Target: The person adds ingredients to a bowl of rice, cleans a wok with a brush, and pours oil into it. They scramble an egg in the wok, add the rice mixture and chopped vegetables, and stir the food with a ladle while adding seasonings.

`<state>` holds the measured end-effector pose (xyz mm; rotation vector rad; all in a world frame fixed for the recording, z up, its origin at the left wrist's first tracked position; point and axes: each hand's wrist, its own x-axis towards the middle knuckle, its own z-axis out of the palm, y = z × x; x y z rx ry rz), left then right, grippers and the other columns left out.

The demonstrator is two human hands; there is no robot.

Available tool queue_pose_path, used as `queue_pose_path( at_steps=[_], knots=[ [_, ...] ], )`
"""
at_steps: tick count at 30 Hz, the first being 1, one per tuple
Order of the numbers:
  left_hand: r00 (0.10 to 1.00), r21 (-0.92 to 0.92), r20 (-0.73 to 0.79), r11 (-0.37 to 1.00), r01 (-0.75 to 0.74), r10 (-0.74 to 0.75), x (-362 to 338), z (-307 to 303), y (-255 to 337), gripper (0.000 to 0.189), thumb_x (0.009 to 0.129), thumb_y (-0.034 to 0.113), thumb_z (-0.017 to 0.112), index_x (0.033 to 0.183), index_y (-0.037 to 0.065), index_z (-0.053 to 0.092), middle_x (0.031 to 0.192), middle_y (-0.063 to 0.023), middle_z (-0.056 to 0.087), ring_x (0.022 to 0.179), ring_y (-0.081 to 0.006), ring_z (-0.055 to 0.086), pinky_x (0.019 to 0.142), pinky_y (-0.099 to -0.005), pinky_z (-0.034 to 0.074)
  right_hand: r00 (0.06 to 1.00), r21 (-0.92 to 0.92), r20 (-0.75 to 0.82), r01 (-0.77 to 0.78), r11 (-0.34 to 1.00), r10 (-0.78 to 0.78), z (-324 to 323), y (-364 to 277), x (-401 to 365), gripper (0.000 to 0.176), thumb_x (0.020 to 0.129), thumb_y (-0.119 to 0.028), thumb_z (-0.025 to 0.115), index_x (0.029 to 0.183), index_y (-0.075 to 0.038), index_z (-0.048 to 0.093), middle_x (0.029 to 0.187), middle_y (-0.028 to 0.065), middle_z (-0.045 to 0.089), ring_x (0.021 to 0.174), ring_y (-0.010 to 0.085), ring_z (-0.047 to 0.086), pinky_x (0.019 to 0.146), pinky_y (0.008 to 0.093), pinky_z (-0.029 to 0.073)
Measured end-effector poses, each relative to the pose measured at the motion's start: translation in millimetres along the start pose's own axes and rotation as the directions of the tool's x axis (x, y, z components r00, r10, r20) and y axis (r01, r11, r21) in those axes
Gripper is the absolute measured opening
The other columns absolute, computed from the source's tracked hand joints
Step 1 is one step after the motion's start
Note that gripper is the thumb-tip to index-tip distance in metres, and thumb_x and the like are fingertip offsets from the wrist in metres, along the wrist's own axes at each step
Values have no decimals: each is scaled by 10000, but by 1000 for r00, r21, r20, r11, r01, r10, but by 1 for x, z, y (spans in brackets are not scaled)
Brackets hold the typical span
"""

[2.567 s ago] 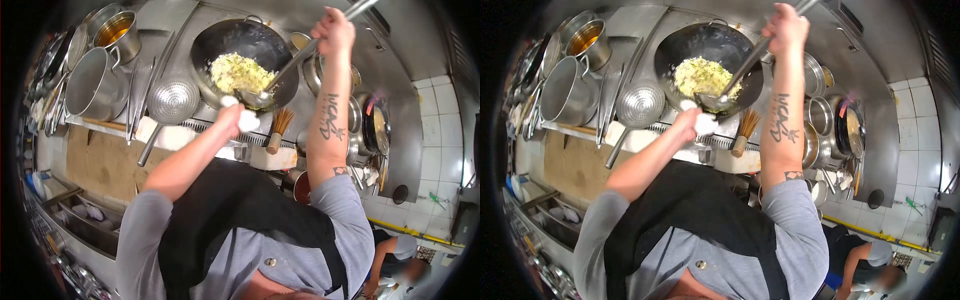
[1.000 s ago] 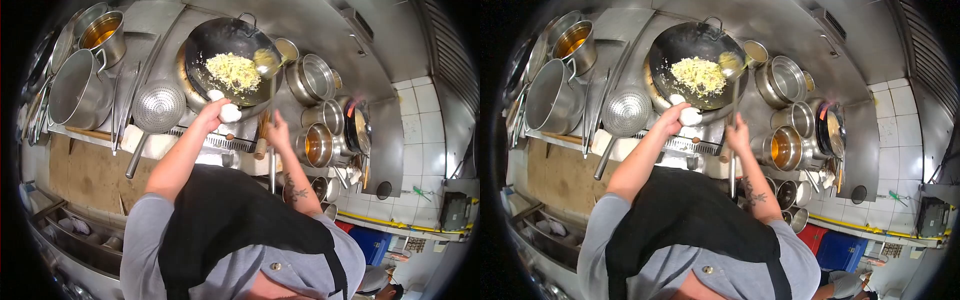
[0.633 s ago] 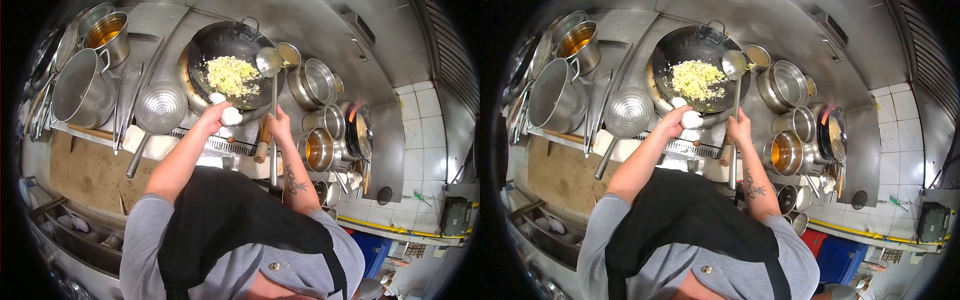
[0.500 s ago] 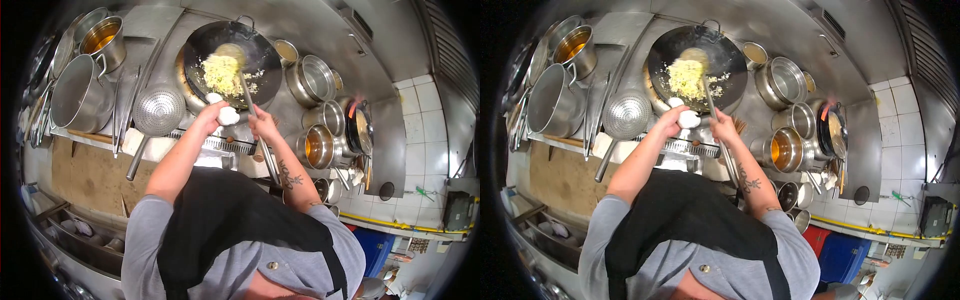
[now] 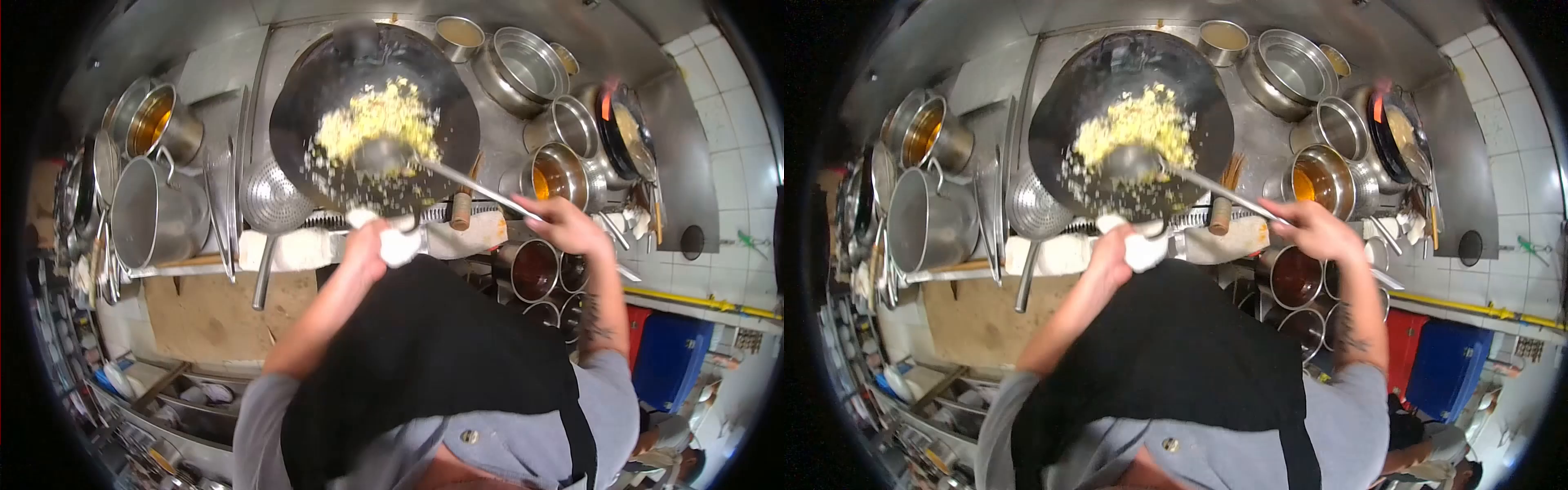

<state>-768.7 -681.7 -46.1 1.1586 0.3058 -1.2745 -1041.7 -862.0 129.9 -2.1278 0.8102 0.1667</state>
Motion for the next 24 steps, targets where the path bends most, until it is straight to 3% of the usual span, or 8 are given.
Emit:
queue_pose_path(
  at_steps=[1,5,7,9,11,13,15,24],
  knots=[
    [992,-40,86,995,-89,92,-8,4,0,243,930,4,444,1171,2,479,1126,-164,608,907,-320,666,756,-522,592,927,36,195,-333,942,320,-23,-29,-11,470,919,-122,600,1384,-93,536,1022,106,724,864,153,609,868,351,489],
    [990,71,29,988,137,-140,19,49,57,241,1001,127,408,1173,-36,456,1100,-227,621,914,-359,681,755,-526,599,998,-160,-13,-64,985,63,-12,-11,46,459,916,-135,592,1372,-110,552,855,165,700,733,181,611,758,350,511],
    [950,114,270,985,130,-157,81,38,64,297,1024,183,365,1174,-58,451,1080,-229,633,917,-362,682,784,-513,596,978,-222,-204,-76,972,29,33,14,101,473,914,-156,586,1383,-115,534,897,229,684,783,300,669,753,392,526],
    [982,162,175,986,46,-75,36,38,50,343,1045,236,320,1189,-44,457,1100,-217,645,960,-360,680,821,-510,589,923,-263,-334,-283,922,188,90,11,126,494,909,-175,584,1393,-110,512,942,254,676,836,401,656,753,430,528],
    [984,12,161,997,75,-76,27,-6,5,276,1016,127,354,1256,40,459,1297,-210,569,1047,-366,657,897,-509,565,830,-51,-557,-10,999,-21,136,31,124,481,908,-173,586,1376,-83,524,981,246,678,841,377,673,750,408,531],
    [946,-109,276,984,-143,168,9,-13,-16,241,943,22,412,1176,3,471,1175,-207,594,1021,-364,662,836,-499,587,769,171,-639,111,979,24,162,35,108,445,907,-176,596,1326,-30,556,986,216,686,816,300,685,746,364,526],
    [996,48,72,998,51,-54,6,-8,7,211,928,23,438,1128,-26,479,1083,-210,597,968,-349,671,808,-514,589,813,322,-557,23,947,169,176,31,93,405,912,-165,614,1271,18,575,958,157,694,804,181,660,745,306,509],
    [935,53,337,994,98,-110,142,25,71,300,988,195,493,1161,-51,491,994,-200,656,864,-342,689,736,-504,606,759,527,-610,173,832,228,172,-20,97,372,936,-87,608,1273,58,548,901,-1,618,776,46,545,678,221,464]
  ],
)
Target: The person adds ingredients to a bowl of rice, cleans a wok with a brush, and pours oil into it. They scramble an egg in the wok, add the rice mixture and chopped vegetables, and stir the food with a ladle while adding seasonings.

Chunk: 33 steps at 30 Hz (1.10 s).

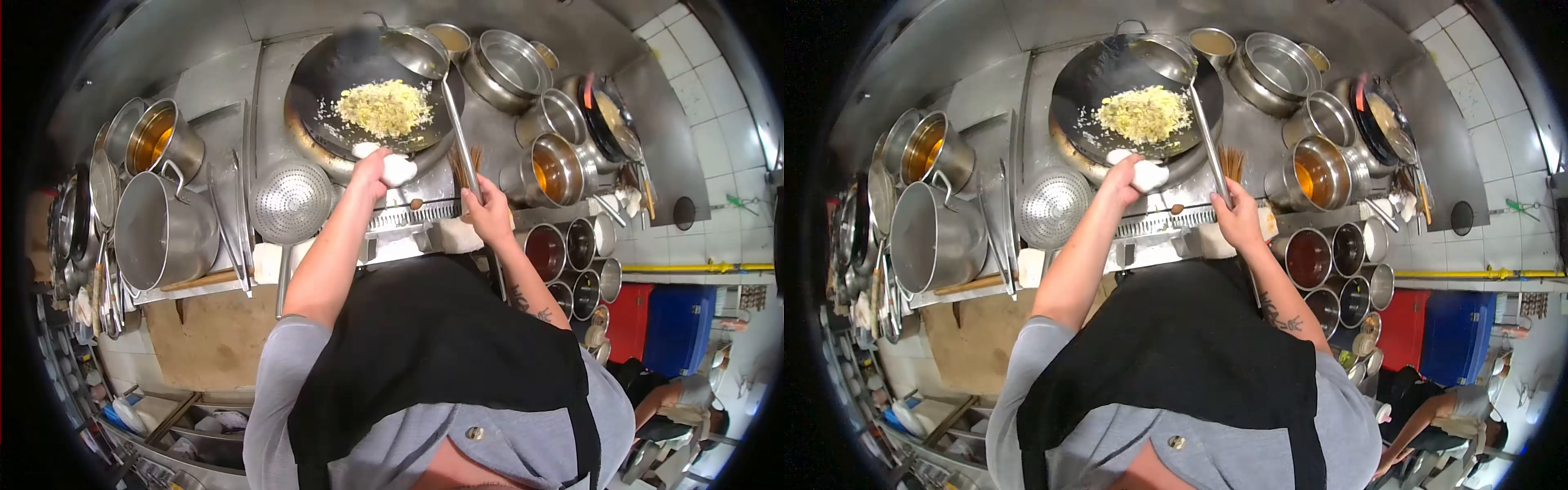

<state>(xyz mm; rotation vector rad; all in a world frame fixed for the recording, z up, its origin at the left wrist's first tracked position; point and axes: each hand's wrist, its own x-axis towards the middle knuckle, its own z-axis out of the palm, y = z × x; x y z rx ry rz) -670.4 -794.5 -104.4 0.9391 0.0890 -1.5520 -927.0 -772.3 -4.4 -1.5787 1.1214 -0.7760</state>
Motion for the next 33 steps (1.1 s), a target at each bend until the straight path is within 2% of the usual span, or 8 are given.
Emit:
queue_pose_path(
  at_steps=[12,16,17,18,20,23,29,33],
  knots=[
    [997,-86,64,996,38,-33,-24,-2,7,266,935,164,598,1138,2,542,1044,-152,656,932,-310,672,831,-474,575,987,-393,158,49,918,15,-62,22,-24,425,1011,-142,499,1424,-44,479,712,-69,443,597,38,408,527,226,382],
    [998,-12,3,998,64,-64,18,-24,-23,246,959,193,540,1087,-17,550,939,-167,680,833,-333,692,753,-474,595,964,-511,263,102,854,43,-84,-1,-19,402,969,-165,545,1358,-65,533,792,191,628,683,128,538,718,310,481],
    [998,-40,-31,998,49,-50,-6,-14,-36,222,962,177,527,1075,-14,551,921,-163,683,830,-330,695,738,-471,598,898,-463,339,-99,881,280,-103,-33,-24,422,983,-136,532,1391,-35,493,905,-4,657,781,41,566,747,234,484],
    [995,-109,-83,993,42,-51,-65,0,-47,193,970,137,502,1098,-3,538,946,-149,678,847,-320,698,742,-469,600,894,-534,446,226,814,44,-127,-68,-28,432,970,-115,534,1393,-40,495,829,-15,624,734,55,534,715,253,477],
    [969,-114,-248,993,-43,14,-173,32,-67,306,955,58,495,1259,21,479,1134,-166,627,883,-324,690,783,-474,598,772,-624,448,-91,776,451,-175,-145,-37,431,952,-67,530,1382,-92,547,693,-36,516,618,58,433,577,253,412],
    [984,-79,-179,997,-5,-9,-185,31,-70,314,922,-5,446,1236,-22,448,1116,-180,613,923,-337,680,786,-499,601,666,-589,502,-203,782,551,-216,-140,-8,371,949,-129,583,1316,-164,621,652,-6,530,634,85,468,620,286,450],
    [996,24,-87,1000,0,2,-67,23,-28,276,999,166,360,1147,-52,441,1018,-220,647,913,-373,681,763,-536,607,922,-578,311,-11,816,233,-88,-21,57,426,949,-203,579,1370,-146,554,949,186,716,808,204,673,767,355,515],
    [980,-20,-186,997,-80,75,-132,0,-111,257,996,104,345,1210,-10,430,1083,-222,638,984,-386,671,787,-555,599,850,-516,526,338,787,-21,-121,-20,55,441,963,-185,552,1401,-154,514,1123,240,672,1055,342,662,941,373,474]
  ],
)
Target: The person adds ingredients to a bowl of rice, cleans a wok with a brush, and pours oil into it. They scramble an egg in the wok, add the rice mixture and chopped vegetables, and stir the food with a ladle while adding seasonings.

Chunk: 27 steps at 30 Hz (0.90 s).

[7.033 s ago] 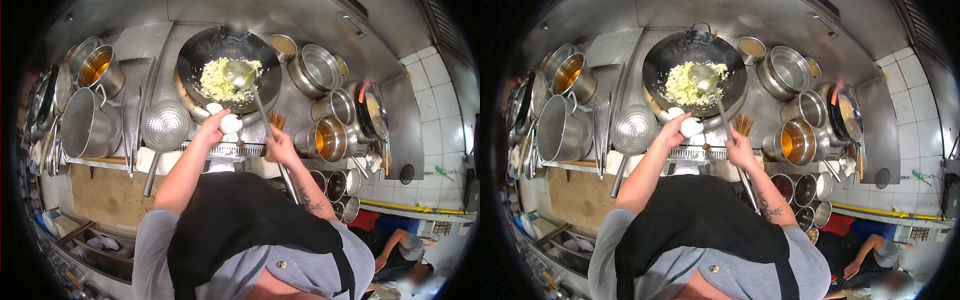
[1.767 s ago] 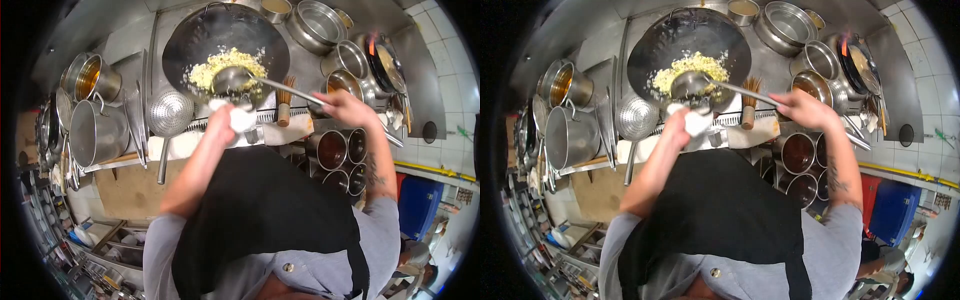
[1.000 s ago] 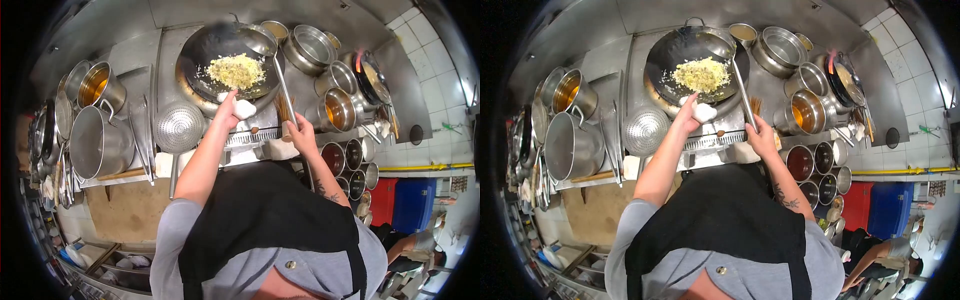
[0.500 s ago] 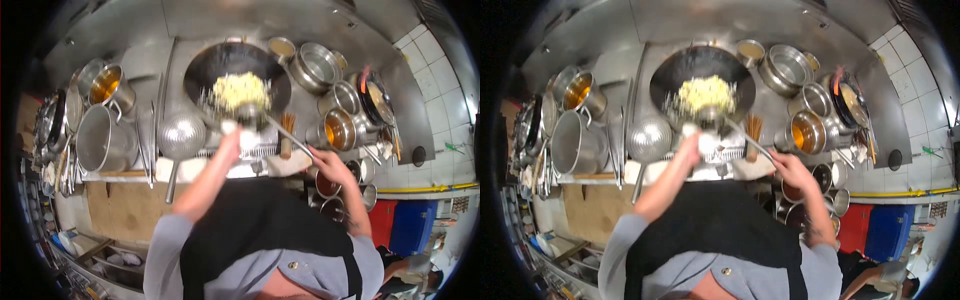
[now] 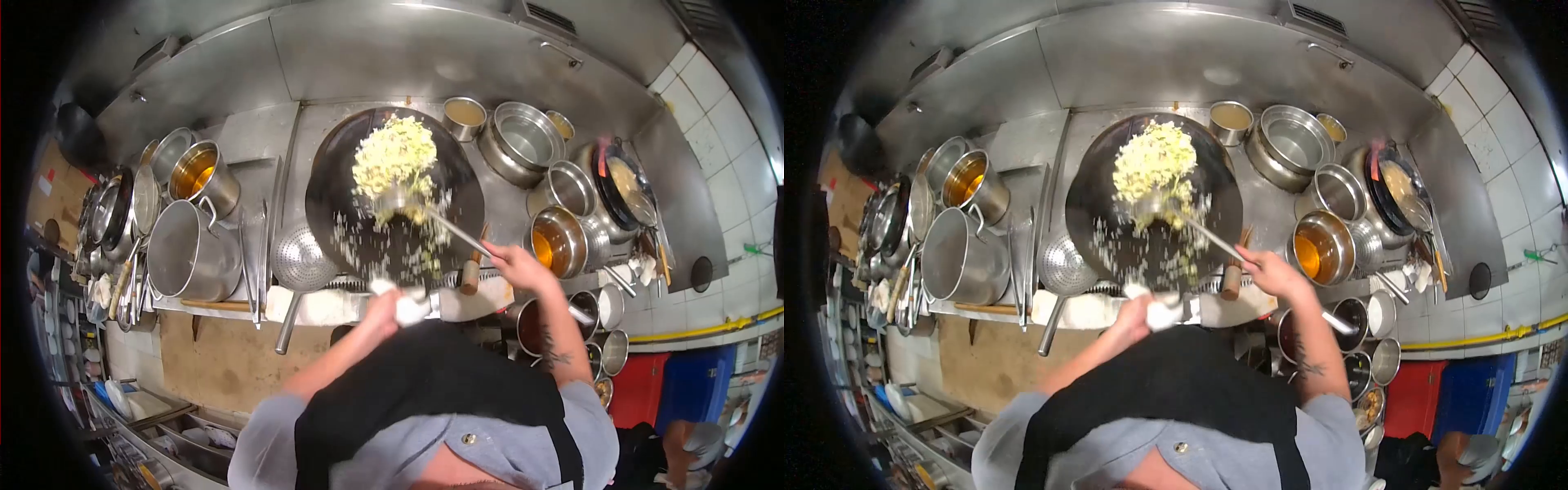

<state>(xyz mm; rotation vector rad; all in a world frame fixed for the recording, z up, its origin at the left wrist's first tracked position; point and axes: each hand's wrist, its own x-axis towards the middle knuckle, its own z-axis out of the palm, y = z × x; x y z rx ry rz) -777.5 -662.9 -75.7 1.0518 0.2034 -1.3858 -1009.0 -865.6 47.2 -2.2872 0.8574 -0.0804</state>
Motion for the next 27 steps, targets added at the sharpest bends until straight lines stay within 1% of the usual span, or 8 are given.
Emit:
queue_pose_path(
  at_steps=[5,10,12,16,19,23,25,27],
  knots=[
    [984,-75,25,981,176,-175,6,54,55,263,1014,125,341,1215,-25,419,1146,-237,630,983,-390,673,807,-544,598,833,-18,305,-480,877,462,-74,-63,5,419,970,-200,554,1385,-139,535,978,179,724,915,258,685,866,368,503],
    [999,25,40,999,28,-29,60,43,46,196,951,80,429,1107,-23,488,1052,-183,645,877,-335,693,723,-506,609,893,-123,-327,286,950,-311,101,59,64,559,988,-188,518,1519,-179,342,802,78,578,635,160,547,622,320,513],
    [997,-69,1,994,-81,82,19,20,3,345,899,-38,462,1236,-31,535,1163,-194,651,967,-335,689,858,-495,576,924,847,369,-380,372,103,51,-44,23,613,1022,-186,463,1563,-279,189,792,35,483,592,141,480,532,322,487],
    [998,-91,-19,994,-67,65,22,25,11,290,865,-45,546,1155,-65,551,1068,-197,671,892,-328,702,732,-477,611,926,965,257,-260,26,-275,-21,-72,34,445,1016,-401,466,1350,-107,468,863,70,533,623,192,610,447,317,519],
    [990,13,-133,999,-45,46,81,51,50,209,876,87,606,1015,-69,590,870,-177,686,739,-332,705,605,-489,602,843,977,79,41,210,-531,-61,-118,75,873,706,-679,734,1233,-67,402,932,165,647,760,230,632,523,298,538],
    [980,103,-137,986,-133,147,140,53,76,299,851,130,663,1053,-80,594,907,-160,678,743,-299,708,633,-456,602,991,380,108,31,925,-78,-116,-91,148,389,967,-416,593,1079,-46,544,839,79,664,810,180,610,776,354,507],
    [996,7,-40,997,-81,82,116,49,95,331,856,162,682,1090,-52,586,912,-144,680,757,-289,708,645,-456,605,913,-79,-113,386,919,-393,-105,-89,186,323,1016,-346,530,974,-31,590,826,53,664,837,168,606,846,362,485],
    [992,-130,125,991,-12,29,96,43,106,338,876,180,685,1140,-3,579,926,-123,684,804,-268,708,674,-447,608,873,158,-316,435,887,-372,-109,-117,219,428,1025,-369,502,785,-21,570,843,91,674,858,173,614,879,360,459]
  ],
)
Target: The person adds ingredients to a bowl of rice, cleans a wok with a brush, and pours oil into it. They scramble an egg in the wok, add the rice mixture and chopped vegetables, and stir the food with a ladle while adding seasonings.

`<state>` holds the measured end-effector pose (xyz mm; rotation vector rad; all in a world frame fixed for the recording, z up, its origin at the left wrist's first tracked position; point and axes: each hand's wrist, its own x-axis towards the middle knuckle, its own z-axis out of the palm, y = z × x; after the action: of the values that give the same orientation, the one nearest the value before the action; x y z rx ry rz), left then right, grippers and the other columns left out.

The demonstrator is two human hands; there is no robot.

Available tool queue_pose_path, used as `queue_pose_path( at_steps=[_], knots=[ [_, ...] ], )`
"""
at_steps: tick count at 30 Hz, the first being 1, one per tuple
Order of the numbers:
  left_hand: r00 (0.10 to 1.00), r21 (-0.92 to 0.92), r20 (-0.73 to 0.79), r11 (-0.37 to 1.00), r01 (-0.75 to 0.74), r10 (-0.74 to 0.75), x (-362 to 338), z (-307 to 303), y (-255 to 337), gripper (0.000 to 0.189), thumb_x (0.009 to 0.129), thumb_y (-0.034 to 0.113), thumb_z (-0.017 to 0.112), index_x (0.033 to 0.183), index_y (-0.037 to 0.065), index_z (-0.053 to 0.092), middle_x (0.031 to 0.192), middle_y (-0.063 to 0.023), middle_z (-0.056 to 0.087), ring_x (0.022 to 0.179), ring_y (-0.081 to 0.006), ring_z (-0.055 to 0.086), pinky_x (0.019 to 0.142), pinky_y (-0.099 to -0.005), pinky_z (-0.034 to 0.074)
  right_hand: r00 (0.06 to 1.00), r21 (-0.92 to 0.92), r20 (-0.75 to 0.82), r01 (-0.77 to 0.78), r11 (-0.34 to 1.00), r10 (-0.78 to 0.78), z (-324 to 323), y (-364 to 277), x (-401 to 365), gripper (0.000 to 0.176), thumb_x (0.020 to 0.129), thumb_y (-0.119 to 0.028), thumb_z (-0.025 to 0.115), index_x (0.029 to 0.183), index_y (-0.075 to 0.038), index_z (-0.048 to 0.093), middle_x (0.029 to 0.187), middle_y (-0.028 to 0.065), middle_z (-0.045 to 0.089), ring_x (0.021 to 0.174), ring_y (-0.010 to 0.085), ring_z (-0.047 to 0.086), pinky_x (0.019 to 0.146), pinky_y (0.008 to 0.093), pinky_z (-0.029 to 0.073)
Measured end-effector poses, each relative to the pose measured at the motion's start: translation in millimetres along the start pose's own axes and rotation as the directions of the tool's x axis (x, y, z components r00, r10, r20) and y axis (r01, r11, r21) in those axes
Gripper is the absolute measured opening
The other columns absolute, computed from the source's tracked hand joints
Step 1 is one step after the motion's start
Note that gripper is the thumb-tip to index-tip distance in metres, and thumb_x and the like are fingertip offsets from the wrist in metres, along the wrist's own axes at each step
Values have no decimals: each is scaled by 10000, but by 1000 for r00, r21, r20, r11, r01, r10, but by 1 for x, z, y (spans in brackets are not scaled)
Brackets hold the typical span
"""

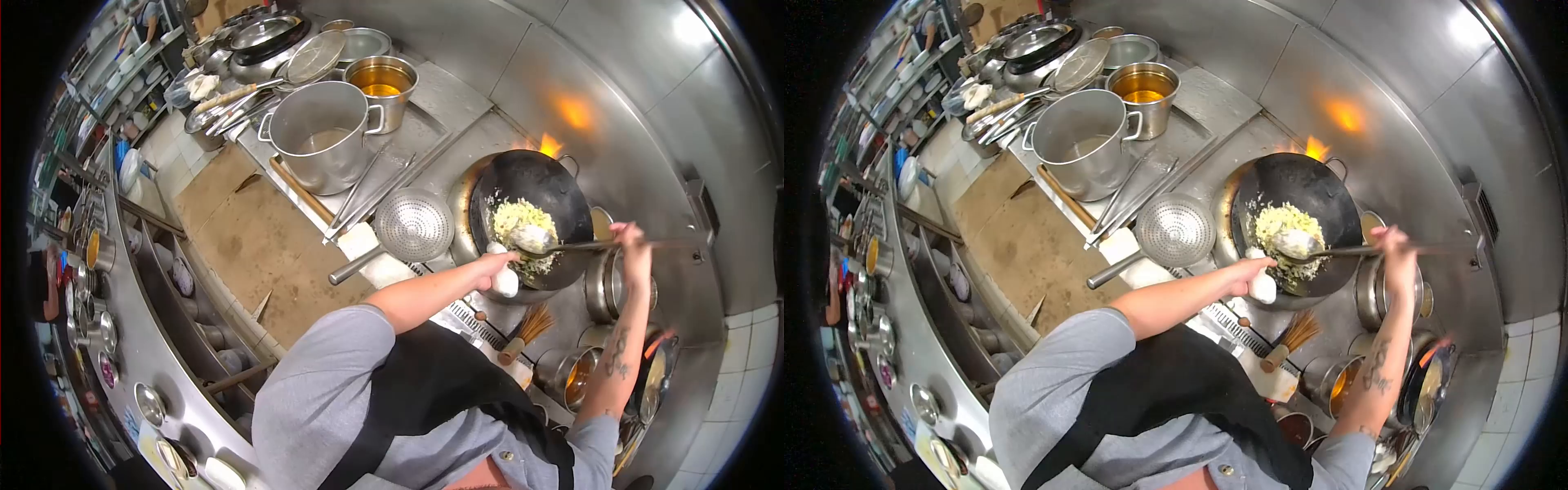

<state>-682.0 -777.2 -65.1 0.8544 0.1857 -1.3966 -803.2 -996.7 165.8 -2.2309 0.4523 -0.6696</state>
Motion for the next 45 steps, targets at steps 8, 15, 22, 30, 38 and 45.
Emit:
queue_pose_path(
  at_steps=[8,15,22,30,38,45],
  knots=[
    [997,4,-33,997,71,-71,16,-14,-14,328,832,110,694,1124,-2,593,940,-115,687,793,-267,711,693,-425,606,938,567,-341,256,782,-60,-4,-71,88,523,1000,-407,548,597,-150,338,517,-32,293,457,97,281,452,290,286],
    [995,68,-60,994,81,-77,9,-12,-3,316,846,101,687,1124,-10,588,948,-119,686,807,-269,711,704,-431,606,896,523,-411,81,848,168,43,24,52,401,967,-266,619,641,-128,430,526,-46,379,421,87,369,408,275,302],
    [996,94,-82,994,53,-45,24,-14,-13,282,871,161,690,1089,5,602,920,-119,686,770,-275,708,683,-436,609,792,585,-543,121,802,277,50,58,26,342,961,-197,609,677,-175,420,537,-74,314,442,67,319,410,262,269],
    [974,118,-39,967,224,-221,43,-23,-16,235,964,188,501,1060,-18,561,958,-181,696,818,-340,711,728,-547,596,909,852,-220,1,524,355,56,39,34,249,935,-196,637,733,-158,496,562,-41,335,446,112,346,450,294,305],
    [989,150,-127,985,88,-69,-50,30,-35,221,998,102,343,1187,-11,353,1155,-298,622,1008,-430,659,816,-555,592,834,665,-354,-93,741,423,50,-53,33,291,903,-189,649,670,-57,534,495,17,443,379,141,427,350,312,323],
    [971,203,-225,979,-36,82,-123,-4,-80,265,958,5,381,1221,-25,400,1123,-211,628,967,-371,681,814,-501,604,844,703,-460,158,694,275,24,-42,26,294,894,-199,658,653,-125,507,513,-20,436,390,120,413,379,285,350]
  ],
)
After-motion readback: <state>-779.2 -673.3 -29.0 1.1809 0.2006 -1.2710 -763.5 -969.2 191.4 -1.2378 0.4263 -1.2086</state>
